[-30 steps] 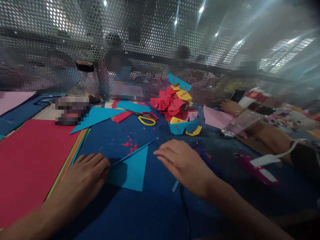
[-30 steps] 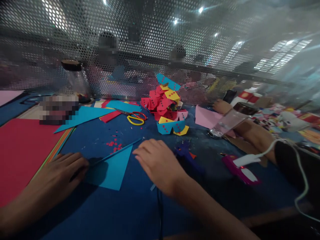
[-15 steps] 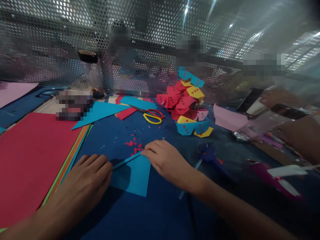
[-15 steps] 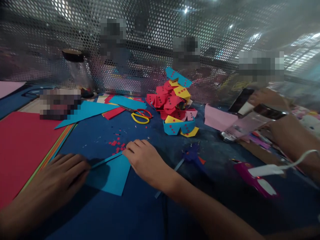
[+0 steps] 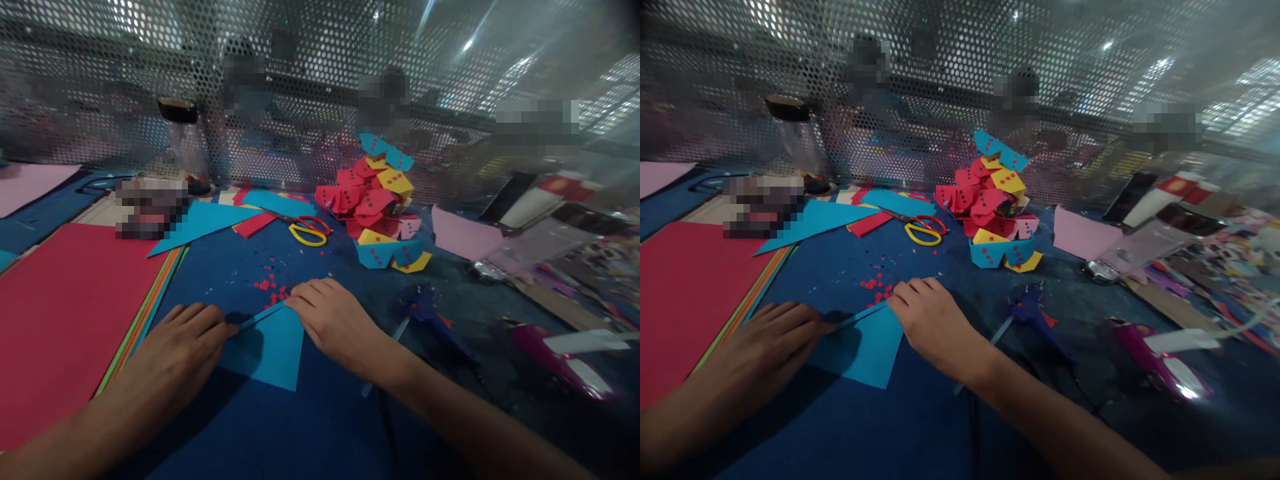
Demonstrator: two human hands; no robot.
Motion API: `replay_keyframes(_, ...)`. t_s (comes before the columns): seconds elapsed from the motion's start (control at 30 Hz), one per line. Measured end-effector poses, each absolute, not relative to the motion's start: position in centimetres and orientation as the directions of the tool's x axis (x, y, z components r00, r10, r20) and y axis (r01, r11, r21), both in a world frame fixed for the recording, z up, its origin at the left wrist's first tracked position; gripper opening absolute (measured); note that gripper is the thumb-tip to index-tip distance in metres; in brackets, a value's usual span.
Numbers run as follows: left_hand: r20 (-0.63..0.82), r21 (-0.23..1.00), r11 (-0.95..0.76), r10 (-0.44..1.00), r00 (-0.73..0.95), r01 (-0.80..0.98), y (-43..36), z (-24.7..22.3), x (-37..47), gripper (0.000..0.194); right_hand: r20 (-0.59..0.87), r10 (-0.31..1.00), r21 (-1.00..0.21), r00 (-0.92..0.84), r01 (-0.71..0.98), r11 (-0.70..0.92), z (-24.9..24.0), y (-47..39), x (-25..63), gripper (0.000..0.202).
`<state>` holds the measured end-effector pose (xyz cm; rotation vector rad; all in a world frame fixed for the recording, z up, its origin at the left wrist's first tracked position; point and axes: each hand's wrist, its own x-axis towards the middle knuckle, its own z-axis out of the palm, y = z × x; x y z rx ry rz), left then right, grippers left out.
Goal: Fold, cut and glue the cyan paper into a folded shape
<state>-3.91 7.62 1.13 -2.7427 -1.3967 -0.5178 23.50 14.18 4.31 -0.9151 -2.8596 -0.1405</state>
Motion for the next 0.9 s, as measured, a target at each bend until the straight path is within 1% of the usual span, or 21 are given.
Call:
replay_keyframes(0.17, 0.303, 0.103, -0.632, 0.755, 0.581, 0.768, 8.1, 1.3, -4.1, 0.03, 0.138, 0.605, 0.02, -0.784, 0.613, 0.79, 4.3, 14.2, 23.4, 0.02)
replay_keyframes(0.27, 0.307, 0.114, -0.639, 0.751, 0.585, 0.76, 8.2, 1.3, -4.3, 0.034, 0.134, 0.664, -0.04, -0.736, 0.665, 0.746, 4.9, 14.3, 23.0, 0.018)
replay_keyframes(0.37, 0.286, 0.136, -0.635, 0.76, 0.584, 0.76, 8.3, 1.3, -4.3, 0.034, 0.106, 0.713, -0.096, -0.694, 0.706, 0.702, 5.6, 14.6, 21.9, 0.021)
replay_keyframes(0.43, 0.271, 0.143, -0.632, 0.765, 0.584, 0.762, 8.3, 1.4, -4.3, 0.034, 0.086, 0.725, -0.147, -0.683, 0.711, 0.688, 5.8, 14.8, 20.9, 0.021)
replay_keyframes(0.57, 0.289, 0.121, -0.644, 0.751, 0.594, 0.755, 8.5, 1.7, -4.1, 0.034, 0.077, 0.745, -0.291, -0.663, 0.7, 0.652, 5.5, 15.1, 18.9, 0.014)
replay_keyframes(0.67, 0.296, 0.095, -0.663, 0.731, 0.615, 0.742, 8.6, 1.7, -4.2, 0.033, 0.055, 0.746, -0.355, -0.663, 0.686, 0.635, 4.9, 15.3, 18.1, 0.011)
replay_keyframes(0.77, 0.284, 0.086, -0.668, 0.728, 0.624, 0.739, 8.7, 1.6, -4.2, 0.032, 0.033, 0.76, -0.392, -0.649, 0.691, 0.607, 4.7, 15.3, 17.8, 0.008)
replay_keyframes(0.9, 0.264, 0.086, -0.656, 0.741, 0.618, 0.75, 8.6, 1.6, -4.2, 0.033, 0.035, 0.772, -0.396, -0.635, 0.7, 0.594, 4.6, 15.4, 17.9, 0.006)
